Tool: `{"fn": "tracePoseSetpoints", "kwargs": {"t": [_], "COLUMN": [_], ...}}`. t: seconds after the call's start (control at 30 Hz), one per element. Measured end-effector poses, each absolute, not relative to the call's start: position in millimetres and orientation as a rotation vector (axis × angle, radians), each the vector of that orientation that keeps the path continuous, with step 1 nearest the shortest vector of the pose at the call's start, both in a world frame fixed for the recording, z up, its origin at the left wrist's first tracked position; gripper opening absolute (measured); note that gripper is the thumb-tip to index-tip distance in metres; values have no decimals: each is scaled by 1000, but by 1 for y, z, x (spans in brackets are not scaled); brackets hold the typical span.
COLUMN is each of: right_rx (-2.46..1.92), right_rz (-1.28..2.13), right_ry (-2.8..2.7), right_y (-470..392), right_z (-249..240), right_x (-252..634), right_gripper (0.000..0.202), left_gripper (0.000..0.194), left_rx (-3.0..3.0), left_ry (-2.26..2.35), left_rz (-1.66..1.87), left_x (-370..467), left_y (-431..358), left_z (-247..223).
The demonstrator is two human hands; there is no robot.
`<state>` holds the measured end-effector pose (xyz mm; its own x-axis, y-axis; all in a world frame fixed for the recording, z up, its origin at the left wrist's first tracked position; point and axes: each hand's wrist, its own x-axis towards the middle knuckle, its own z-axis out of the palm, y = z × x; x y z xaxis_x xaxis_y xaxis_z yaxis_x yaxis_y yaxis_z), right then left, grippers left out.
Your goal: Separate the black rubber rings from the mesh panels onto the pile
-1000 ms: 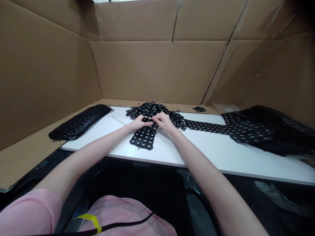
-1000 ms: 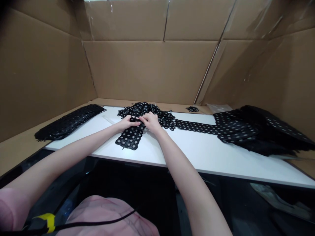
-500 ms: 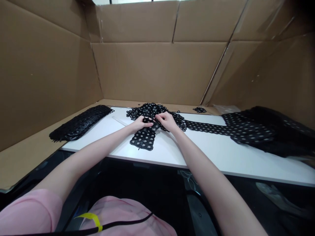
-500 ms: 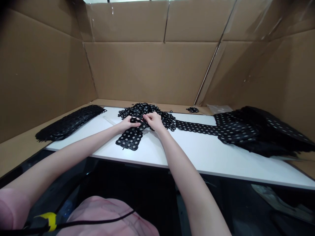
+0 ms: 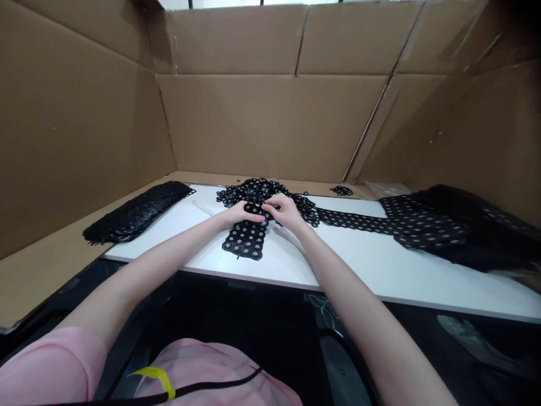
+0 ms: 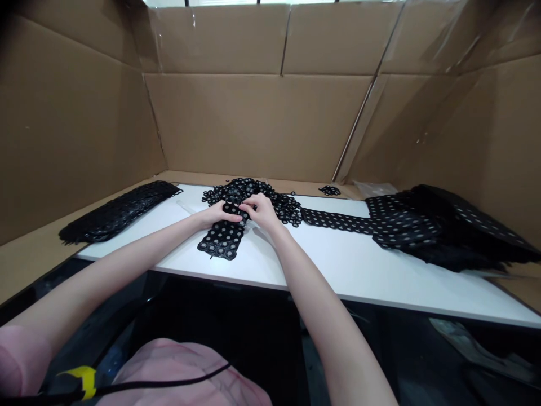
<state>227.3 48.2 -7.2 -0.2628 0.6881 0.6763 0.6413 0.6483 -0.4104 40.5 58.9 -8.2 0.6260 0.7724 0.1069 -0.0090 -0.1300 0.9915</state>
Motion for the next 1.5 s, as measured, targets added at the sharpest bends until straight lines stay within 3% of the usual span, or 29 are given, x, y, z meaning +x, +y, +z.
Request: {"fn": "tracePoseSetpoints", "kwargs": {"t": [0.27, 0.47, 0.7, 1.1, 1.5], "right_rx": [-1153, -1172, -1435, -1519, -1070], "right_rz": [56, 83, 90, -83, 408], "right_ry": [-1886, -1718, -1191, -1581, -1726], "right_y": [57, 65, 75, 83, 58], "right_z": [-14, -14, -20, -32, -14], "right_x": [220, 222, 279, 266, 245], "right_gripper": [24, 24, 29, 40, 39], "left_gripper": [38, 45, 38, 43, 47], "left_rx": [1585, 1547, 1496, 1432, 1401], "left_ry": [687, 676, 706, 747, 690], "left_rz": [788, 803, 792, 873, 864], "left_x": [40, 42, 37, 44, 43], "left_y": [60, 60, 61, 57, 60], "left_z": [-11, -11, -14, -11, -14]}}
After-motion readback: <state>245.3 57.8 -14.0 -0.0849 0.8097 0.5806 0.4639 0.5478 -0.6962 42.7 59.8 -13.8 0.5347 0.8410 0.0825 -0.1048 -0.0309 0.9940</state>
